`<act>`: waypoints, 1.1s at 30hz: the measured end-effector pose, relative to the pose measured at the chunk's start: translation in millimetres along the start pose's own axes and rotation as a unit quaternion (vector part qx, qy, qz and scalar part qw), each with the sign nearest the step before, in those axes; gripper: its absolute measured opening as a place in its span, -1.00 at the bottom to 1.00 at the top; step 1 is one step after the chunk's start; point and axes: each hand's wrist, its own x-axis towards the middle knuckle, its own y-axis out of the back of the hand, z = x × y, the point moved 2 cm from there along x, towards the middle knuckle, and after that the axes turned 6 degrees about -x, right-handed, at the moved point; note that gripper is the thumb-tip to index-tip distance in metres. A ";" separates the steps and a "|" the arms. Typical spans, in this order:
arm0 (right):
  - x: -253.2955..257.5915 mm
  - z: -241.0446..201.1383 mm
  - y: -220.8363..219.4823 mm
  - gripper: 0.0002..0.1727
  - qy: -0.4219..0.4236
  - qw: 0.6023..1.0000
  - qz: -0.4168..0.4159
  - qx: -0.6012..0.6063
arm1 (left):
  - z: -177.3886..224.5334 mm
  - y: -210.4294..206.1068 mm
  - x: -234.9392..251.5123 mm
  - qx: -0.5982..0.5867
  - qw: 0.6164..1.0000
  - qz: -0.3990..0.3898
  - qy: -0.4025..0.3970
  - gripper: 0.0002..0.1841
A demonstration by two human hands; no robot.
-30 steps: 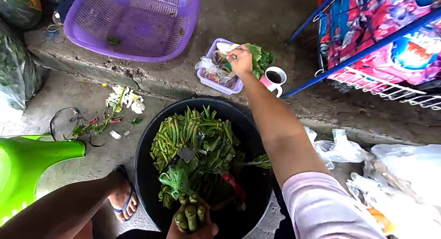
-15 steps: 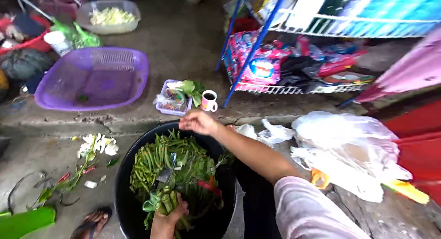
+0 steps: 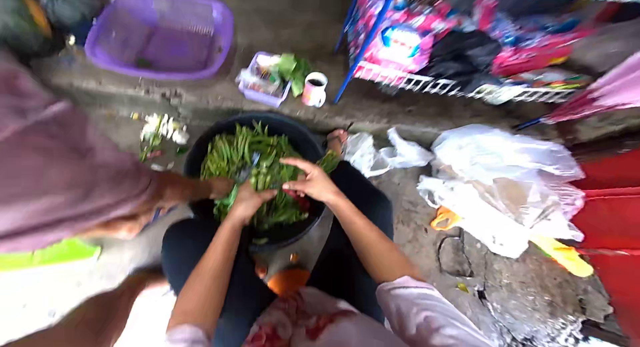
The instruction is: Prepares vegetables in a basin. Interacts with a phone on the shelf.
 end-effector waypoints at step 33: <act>45.9 -33.3 -13.0 -0.38 0.089 0.975 0.049 -0.196 | -32.1 22.5 -0.3 0.059 0.991 0.088 -0.083 -0.57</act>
